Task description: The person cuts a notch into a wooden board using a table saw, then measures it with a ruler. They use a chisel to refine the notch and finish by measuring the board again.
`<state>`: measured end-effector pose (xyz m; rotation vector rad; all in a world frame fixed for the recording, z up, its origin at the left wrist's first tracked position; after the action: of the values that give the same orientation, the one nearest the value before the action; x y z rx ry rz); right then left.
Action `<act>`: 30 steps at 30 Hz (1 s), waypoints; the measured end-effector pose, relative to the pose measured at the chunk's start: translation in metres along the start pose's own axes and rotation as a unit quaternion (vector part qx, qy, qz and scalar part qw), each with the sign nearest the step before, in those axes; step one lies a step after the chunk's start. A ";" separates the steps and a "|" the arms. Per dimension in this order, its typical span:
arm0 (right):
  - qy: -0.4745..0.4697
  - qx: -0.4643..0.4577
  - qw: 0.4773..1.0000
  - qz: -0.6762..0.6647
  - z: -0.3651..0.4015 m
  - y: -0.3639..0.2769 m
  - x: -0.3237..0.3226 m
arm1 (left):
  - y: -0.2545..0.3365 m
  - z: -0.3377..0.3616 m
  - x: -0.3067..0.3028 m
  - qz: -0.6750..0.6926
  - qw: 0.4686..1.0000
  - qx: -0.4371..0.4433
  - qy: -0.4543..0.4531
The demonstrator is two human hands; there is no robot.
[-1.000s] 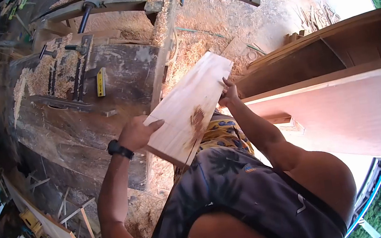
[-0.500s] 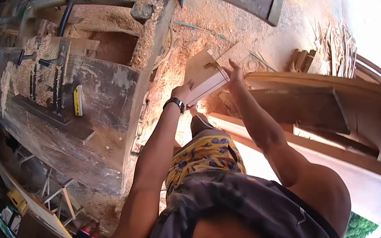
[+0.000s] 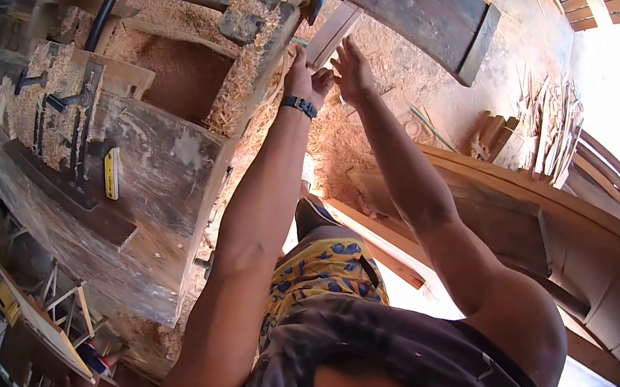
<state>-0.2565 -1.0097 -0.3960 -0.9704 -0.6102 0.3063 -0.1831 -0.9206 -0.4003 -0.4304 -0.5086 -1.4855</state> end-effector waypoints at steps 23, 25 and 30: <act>0.088 0.240 0.967 0.013 0.001 0.226 0.018 | -0.127 0.204 -0.287 -0.379 0.886 -0.049 0.262; 0.092 0.242 0.966 0.015 -0.012 0.247 0.021 | -0.145 0.242 -0.323 -0.369 0.871 -0.090 0.312; 0.131 0.235 0.963 -0.016 -0.024 0.245 0.047 | -0.177 0.314 -0.395 -0.393 0.820 -0.140 0.392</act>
<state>-0.1990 -0.8697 -0.5953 -0.5283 -0.2878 0.2721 -0.3841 -0.4256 -0.3725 0.2455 0.2567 -2.3698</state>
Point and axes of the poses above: each hand's wrist, its own z-axis away from the middle knuckle, its own x-axis out of the palm, y = z × x, the point moved 3 cm from there along -z, towards the middle knuckle, and after that the axes turned 12 degrees about -x, right-handed, at the moved point
